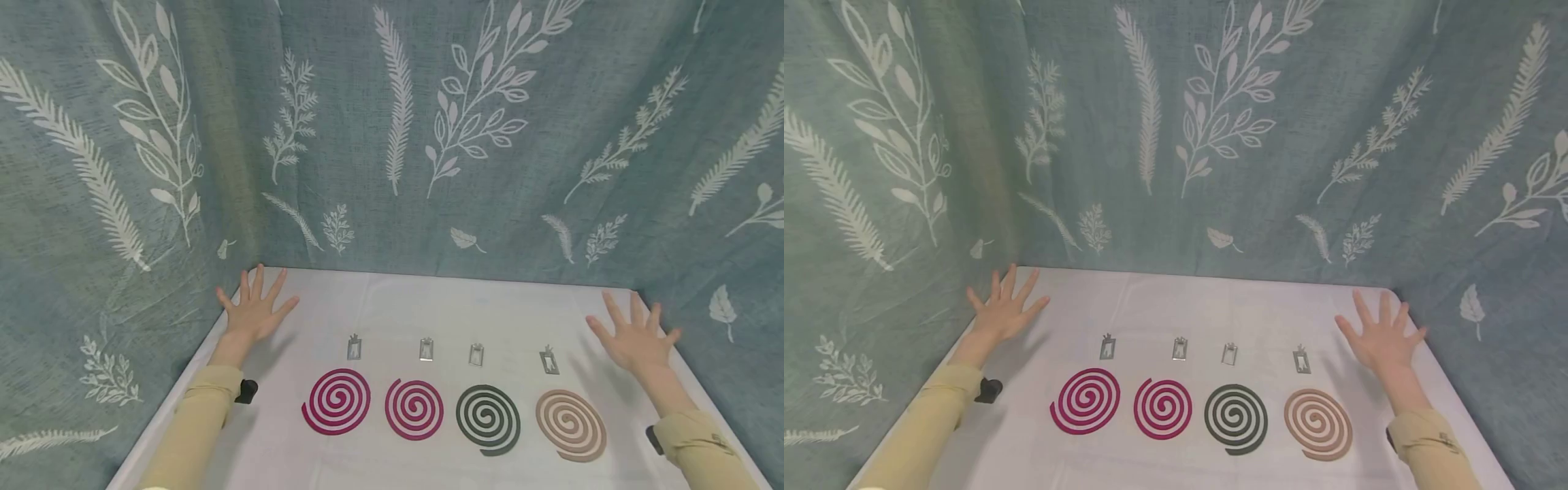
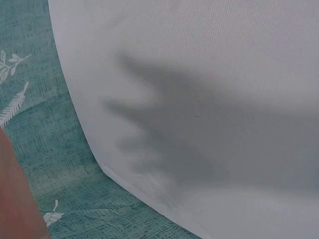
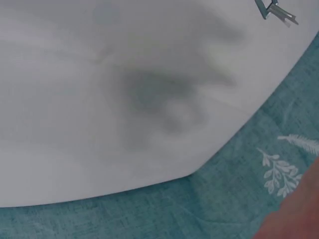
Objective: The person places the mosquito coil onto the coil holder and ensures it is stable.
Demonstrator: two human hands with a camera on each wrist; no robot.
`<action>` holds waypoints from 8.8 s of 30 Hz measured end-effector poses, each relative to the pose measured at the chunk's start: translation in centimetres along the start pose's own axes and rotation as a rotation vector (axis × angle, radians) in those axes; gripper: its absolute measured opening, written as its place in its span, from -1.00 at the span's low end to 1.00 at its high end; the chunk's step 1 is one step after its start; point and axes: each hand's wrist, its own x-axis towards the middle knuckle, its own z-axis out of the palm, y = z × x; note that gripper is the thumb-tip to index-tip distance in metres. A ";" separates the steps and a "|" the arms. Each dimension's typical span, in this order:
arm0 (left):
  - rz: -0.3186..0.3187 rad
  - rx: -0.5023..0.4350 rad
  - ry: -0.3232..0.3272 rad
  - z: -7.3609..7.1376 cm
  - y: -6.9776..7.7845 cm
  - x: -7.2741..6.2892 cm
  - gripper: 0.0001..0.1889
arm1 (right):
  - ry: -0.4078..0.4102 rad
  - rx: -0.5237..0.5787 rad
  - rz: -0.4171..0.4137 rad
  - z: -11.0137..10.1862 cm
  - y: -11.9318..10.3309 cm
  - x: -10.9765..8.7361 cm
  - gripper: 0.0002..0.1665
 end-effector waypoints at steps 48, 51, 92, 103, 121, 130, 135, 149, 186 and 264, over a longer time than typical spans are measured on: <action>0.211 0.038 0.013 0.6 0.5 -0.7 -0.24 | 0.009 -0.032 -0.207 2.1 -8.6 -1.9 -0.09; 0.227 0.034 0.011 0.5 0.6 -0.7 -0.23 | 0.015 -0.032 -0.235 2.4 -9.5 -2.1 -0.10; 0.549 -0.216 0.021 2.0 4.6 -1.8 -0.36 | -0.138 0.144 -0.508 9.2 -20.7 -6.0 -0.13; 0.478 -0.298 -0.133 2.7 4.3 -2.3 -0.57 | -0.164 0.192 -0.557 10.8 -22.9 -7.0 -0.11; 0.498 -0.507 -0.476 4.8 2.4 -2.5 -0.62 | -0.124 0.151 -0.728 12.6 -27.1 -7.4 -0.16; 0.459 -0.573 -0.546 5.4 2.0 -2.5 -0.58 | -0.068 0.135 -0.760 13.4 -28.4 -7.4 -0.19; 0.451 -0.596 -0.616 5.5 1.9 -2.6 -0.53 | -0.088 0.129 -0.770 13.8 -29.0 -7.2 -0.22; 0.347 -0.545 -0.689 5.5 2.5 -2.7 -0.37 | -0.069 0.027 -0.784 14.4 -31.1 -6.8 -0.19; 0.480 -0.593 -0.559 7.0 1.6 -2.8 -0.31 | -0.104 0.115 -0.685 14.4 -31.6 -5.7 -0.25; 0.425 -0.880 -0.504 3.1 3.3 -2.9 -0.24 | -0.282 0.983 -0.542 11.0 -30.0 -4.6 -0.22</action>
